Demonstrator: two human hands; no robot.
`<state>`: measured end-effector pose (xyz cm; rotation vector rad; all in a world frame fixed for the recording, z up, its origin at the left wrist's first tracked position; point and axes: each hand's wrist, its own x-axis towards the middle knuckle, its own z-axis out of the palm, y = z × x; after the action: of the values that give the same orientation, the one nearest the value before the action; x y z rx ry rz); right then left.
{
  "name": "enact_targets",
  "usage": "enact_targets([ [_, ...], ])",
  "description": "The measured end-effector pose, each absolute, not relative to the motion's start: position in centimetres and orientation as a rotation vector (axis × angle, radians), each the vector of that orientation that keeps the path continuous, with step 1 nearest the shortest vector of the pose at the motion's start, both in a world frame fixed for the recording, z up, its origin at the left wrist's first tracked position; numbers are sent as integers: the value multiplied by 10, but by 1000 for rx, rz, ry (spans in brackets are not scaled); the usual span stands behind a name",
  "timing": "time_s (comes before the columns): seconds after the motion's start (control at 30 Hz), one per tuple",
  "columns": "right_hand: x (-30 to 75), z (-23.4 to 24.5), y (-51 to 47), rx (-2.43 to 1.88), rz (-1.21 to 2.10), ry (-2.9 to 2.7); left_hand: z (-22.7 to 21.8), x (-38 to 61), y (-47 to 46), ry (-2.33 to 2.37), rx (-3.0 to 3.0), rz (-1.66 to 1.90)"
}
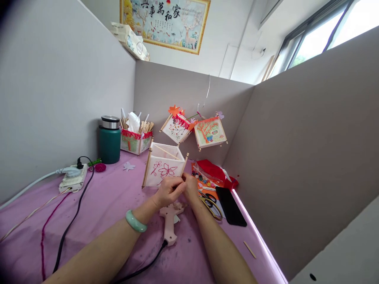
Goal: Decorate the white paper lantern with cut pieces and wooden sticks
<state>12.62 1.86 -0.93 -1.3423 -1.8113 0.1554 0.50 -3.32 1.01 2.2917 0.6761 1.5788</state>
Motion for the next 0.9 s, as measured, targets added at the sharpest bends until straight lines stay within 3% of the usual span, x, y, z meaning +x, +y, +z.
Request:
enact_targets([
  [0.63,150,-16,9,-1480,138,-1779,8,2,-32,889,2319,1806],
  [0.9,153,-28,17,-1438,161,-1838,1,10,-27,865,2547,1572],
])
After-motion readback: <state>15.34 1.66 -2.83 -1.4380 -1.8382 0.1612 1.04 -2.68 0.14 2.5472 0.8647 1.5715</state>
